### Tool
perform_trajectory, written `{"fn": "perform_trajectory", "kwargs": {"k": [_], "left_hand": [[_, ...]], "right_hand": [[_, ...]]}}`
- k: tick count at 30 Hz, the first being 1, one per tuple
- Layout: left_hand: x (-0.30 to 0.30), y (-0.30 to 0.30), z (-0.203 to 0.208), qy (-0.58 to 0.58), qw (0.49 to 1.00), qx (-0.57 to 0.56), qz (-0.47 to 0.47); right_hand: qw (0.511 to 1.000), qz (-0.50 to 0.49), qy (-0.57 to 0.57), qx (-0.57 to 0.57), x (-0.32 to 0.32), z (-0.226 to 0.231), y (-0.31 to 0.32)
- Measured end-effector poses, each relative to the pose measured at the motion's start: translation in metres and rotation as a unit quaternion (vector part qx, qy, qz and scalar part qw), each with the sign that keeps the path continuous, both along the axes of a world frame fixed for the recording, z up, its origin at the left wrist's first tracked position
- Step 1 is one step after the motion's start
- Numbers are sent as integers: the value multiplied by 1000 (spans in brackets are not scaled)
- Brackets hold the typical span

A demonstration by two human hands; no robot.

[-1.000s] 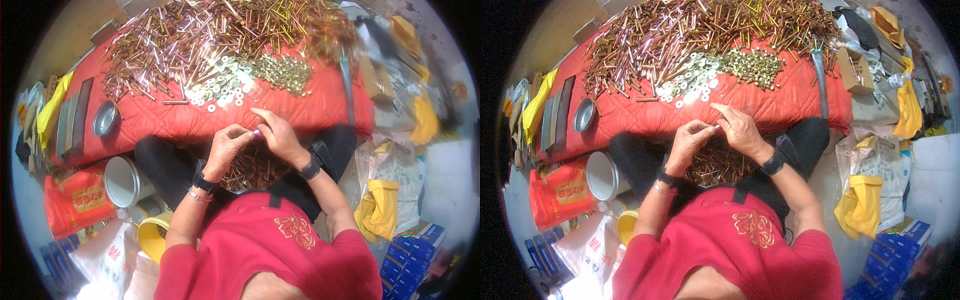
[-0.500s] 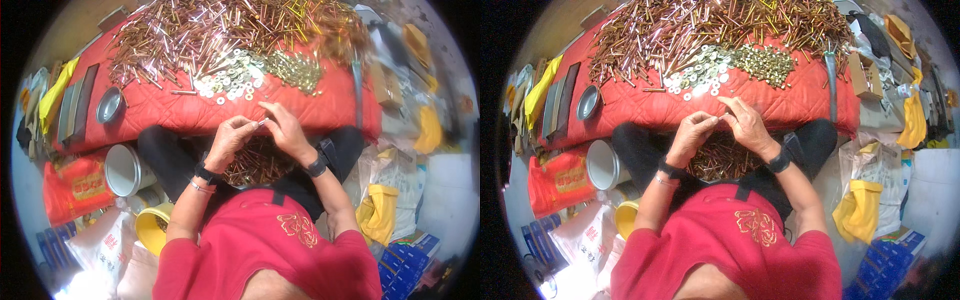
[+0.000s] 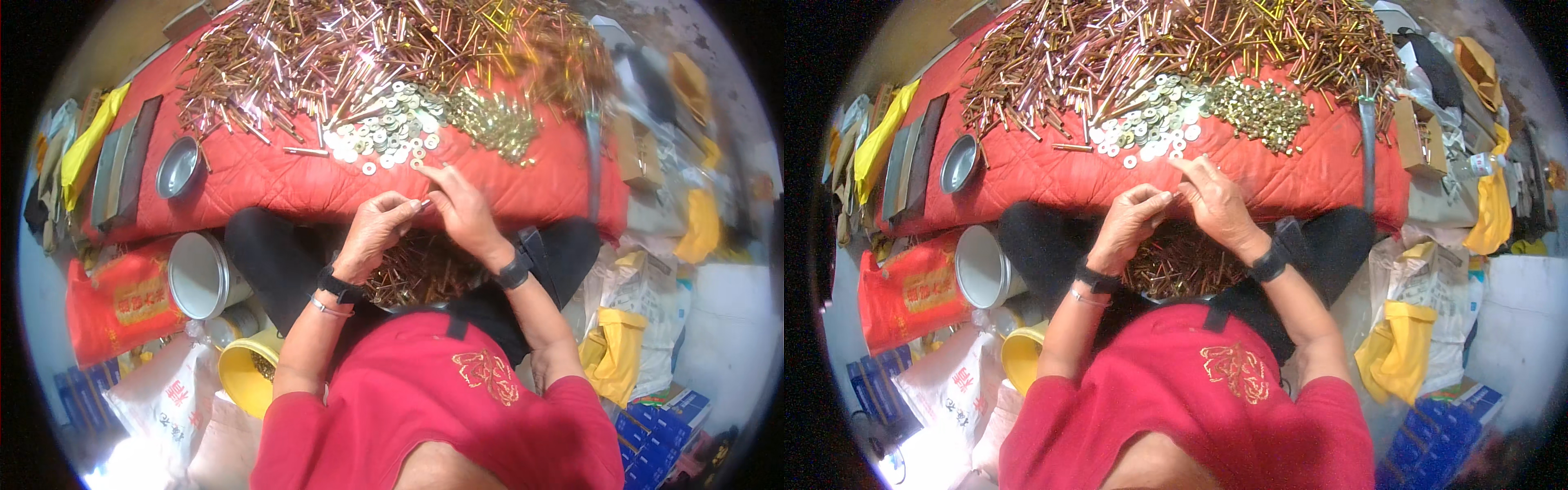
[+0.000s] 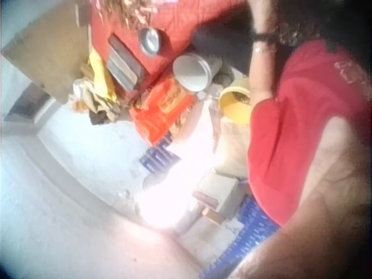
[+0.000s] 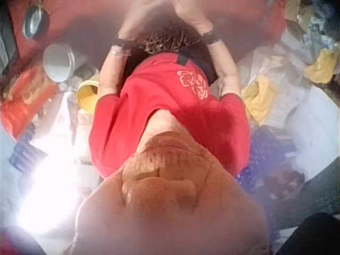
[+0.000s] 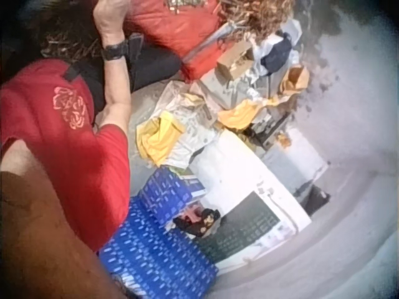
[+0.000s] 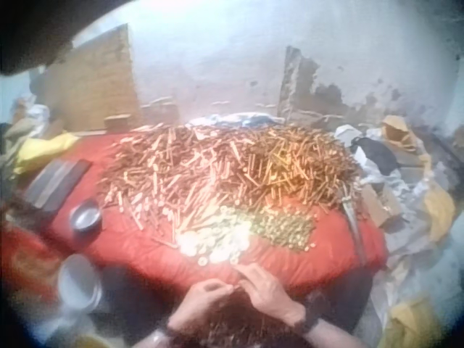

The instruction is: The person is assembling small metal rods by sliding washers and bolts onto them.

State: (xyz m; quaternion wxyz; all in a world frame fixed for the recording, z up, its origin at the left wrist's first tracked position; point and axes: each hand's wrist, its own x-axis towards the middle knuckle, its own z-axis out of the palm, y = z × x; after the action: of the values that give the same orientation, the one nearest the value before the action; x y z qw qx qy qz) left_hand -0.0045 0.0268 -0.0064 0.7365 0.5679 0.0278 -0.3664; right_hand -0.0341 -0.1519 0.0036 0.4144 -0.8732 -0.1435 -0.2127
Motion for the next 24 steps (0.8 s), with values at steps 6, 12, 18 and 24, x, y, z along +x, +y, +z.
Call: {"fn": "perform_trajectory", "kwargs": {"k": [6, 12, 18, 24], "left_hand": [[2, -1, -7, 3, 1000, -3, 25], [-1, -9, -4, -16, 1000, -6, -3], [22, 2, 8, -526, 828, 171, -92], [126, -4, 0, -612, 702, 347, 110]], "right_hand": [[979, -17, 202, 39, 8, 15, -1], [976, 69, 194, 68, 22, -6, -14], [996, -21, 79, -28, 70, 2, -49], [967, -139, -109, -184, 182, -16, -87]]}}
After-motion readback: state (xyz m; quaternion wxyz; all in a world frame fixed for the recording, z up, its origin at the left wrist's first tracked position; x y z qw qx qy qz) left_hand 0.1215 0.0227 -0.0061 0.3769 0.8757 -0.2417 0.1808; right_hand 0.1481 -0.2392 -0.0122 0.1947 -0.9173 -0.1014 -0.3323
